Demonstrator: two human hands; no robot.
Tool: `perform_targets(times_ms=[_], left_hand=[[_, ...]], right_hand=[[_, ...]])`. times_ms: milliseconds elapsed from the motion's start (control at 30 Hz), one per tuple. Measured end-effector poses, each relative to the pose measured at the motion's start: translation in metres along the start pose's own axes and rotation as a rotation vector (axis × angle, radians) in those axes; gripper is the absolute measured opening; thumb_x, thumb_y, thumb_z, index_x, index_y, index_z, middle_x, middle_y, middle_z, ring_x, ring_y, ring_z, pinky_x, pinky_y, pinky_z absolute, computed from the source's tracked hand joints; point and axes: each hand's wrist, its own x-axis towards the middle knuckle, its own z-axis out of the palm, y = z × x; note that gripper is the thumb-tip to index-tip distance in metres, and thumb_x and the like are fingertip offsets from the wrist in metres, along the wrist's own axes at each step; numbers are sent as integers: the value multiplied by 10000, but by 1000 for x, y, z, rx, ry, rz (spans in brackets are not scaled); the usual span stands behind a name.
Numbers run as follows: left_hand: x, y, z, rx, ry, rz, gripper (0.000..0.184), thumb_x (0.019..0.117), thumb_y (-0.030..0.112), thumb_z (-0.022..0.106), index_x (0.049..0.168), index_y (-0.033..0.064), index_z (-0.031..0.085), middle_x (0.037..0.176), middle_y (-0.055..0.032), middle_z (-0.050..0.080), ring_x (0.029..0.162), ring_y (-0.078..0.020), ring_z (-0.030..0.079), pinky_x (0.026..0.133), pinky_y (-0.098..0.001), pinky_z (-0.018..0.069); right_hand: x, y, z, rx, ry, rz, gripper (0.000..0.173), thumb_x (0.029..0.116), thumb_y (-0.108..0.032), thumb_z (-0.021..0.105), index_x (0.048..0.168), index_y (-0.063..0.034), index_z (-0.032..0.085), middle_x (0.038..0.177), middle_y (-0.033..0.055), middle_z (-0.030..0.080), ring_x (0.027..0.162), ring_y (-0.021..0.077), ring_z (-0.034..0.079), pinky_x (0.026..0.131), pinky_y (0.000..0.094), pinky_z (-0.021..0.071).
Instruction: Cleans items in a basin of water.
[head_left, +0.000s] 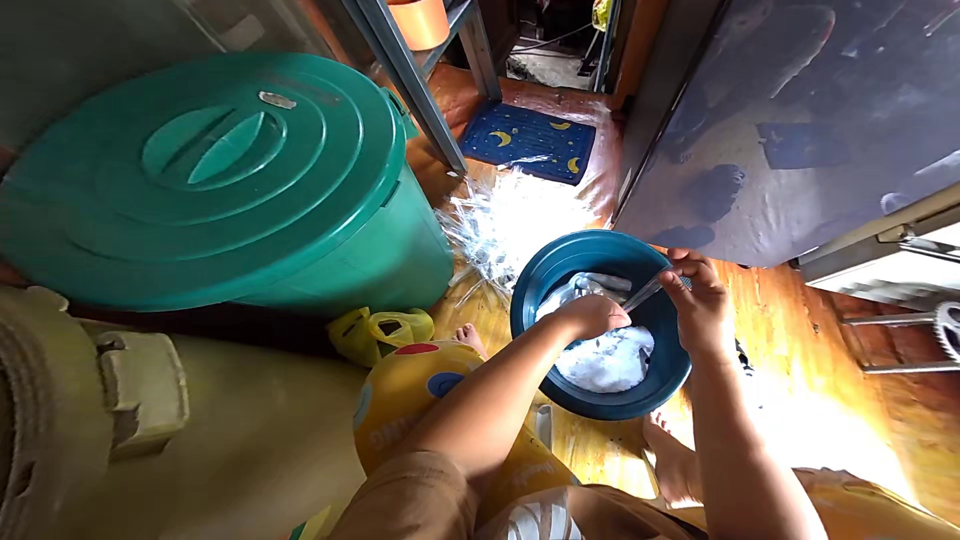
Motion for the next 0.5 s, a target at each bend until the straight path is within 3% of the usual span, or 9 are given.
perform_targets(times_ms=[67,133,200,233,267,333,433,500], left_hand=[[-5,5,-2,-131,12,17,299,1044,181,573,1300,90,699,1320,-111,682,1279,-234,608,1123,-500,436],[-10,12,-4,-436,59,110,283,978,58,630,1254,8,669,1193,-94,706,1123,-129,651,1038,-359,505],[-9,12,-1,-703,131,227,242,941,22,606,1170,-45,645,1001,-70,685,894,-81,650,869,-295,560],[-8,12,0,-766,177,244,209,950,59,567,1124,-24,647,921,-33,662,797,-55,618,773,-264,545],[-8,12,1,-798,210,226,204,1010,115,539,1120,-15,651,911,-29,653,770,-49,592,741,-251,522],[-7,10,0,-769,246,156,317,1100,236,480,1171,-25,646,1006,-80,656,862,-95,610,838,-303,542],[-1,3,4,-638,320,101,370,1121,279,424,1098,10,676,876,-42,604,723,-85,534,707,-274,487],[-2,2,3,-590,317,55,370,1123,285,430,1071,22,684,800,-23,558,667,-84,504,664,-264,469]], right_hand=[[-2,1,0,-4,-38,17,111,925,-151,713,839,-120,650,1285,21,621,1243,127,575,973,323,552],[-6,4,4,-34,-102,83,100,935,-128,694,859,-92,640,1273,47,621,1173,125,607,923,321,570],[-10,10,10,-21,-142,179,64,972,-115,647,940,-60,638,1240,63,624,996,108,652,827,312,591],[-12,14,13,38,-129,235,59,998,-105,605,993,-51,630,1216,61,639,936,110,664,806,319,593],[-13,18,16,127,-88,291,78,1026,-104,557,1024,-54,616,1187,58,666,903,122,677,799,331,595],[-12,21,21,330,30,395,133,1074,-107,446,1041,-74,570,1138,67,700,876,151,692,782,347,593],[-8,25,21,632,198,532,196,1119,-146,312,1096,-87,498,1060,99,731,918,221,723,827,406,594],[-5,26,20,788,336,603,196,1129,-174,295,1106,-96,473,903,84,715,883,247,734,864,447,602]])
